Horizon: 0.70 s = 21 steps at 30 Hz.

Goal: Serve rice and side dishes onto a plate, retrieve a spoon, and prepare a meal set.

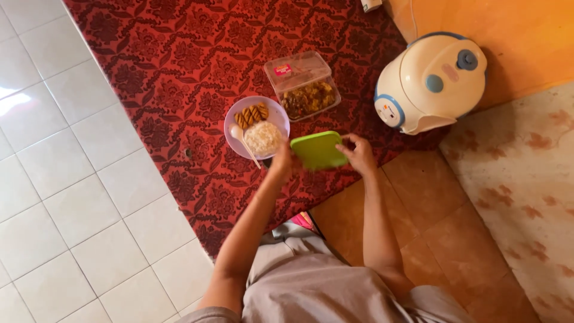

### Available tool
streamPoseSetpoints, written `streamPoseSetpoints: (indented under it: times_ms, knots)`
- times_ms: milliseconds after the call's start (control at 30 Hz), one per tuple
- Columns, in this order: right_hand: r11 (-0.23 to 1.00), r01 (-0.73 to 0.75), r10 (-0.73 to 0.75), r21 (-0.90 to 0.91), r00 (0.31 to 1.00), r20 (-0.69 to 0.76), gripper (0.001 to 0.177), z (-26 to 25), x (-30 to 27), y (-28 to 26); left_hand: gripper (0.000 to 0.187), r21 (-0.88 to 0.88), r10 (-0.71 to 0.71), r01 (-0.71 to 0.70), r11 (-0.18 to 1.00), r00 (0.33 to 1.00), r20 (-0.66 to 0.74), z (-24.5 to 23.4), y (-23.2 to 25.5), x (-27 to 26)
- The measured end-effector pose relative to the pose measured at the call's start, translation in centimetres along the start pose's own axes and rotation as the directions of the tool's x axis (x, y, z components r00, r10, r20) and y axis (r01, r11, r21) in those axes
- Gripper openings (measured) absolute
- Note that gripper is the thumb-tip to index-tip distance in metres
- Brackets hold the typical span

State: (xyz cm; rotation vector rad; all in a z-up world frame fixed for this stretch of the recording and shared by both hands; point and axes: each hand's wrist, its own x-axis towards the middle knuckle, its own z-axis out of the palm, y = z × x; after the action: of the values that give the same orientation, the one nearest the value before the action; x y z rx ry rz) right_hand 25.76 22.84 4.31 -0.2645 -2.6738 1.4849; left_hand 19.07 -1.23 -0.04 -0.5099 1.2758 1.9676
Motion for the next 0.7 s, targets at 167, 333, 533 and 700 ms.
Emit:
streamPoseSetpoints:
  times_ms: [167, 333, 533, 700]
  knots:
    - [0.968, 0.245, -0.245, 0.051, 0.969, -0.013, 0.018, -0.1, -2.4, -6.0, 0.053, -0.1, 0.256, -0.252, 0.963, 0.966, 0.032, -3.0, 2.7, 0.3]
    - [0.944, -0.005, -0.039, 0.328, 0.991, 0.127, 0.017, 2.9, -3.3, -3.7, 0.049, 0.176, 0.49, -0.492, 0.852, 0.87, 0.062, -2.6, 5.4, -4.3]
    - [0.994, -0.075, 0.094, 0.076, 0.955, -0.281, 0.03, 8.3, -1.6, -3.9, 0.065, 0.369, 0.41, -0.402, 0.838, 0.91, 0.061, 0.6, 8.7, -11.4]
    - [0.98, 0.076, 0.02, 0.182, 0.879, -0.477, 0.059, 12.9, 1.5, -3.4, 0.063, 0.554, 0.593, -0.636, 0.537, 0.752, 0.289, 1.5, 4.1, -9.1]
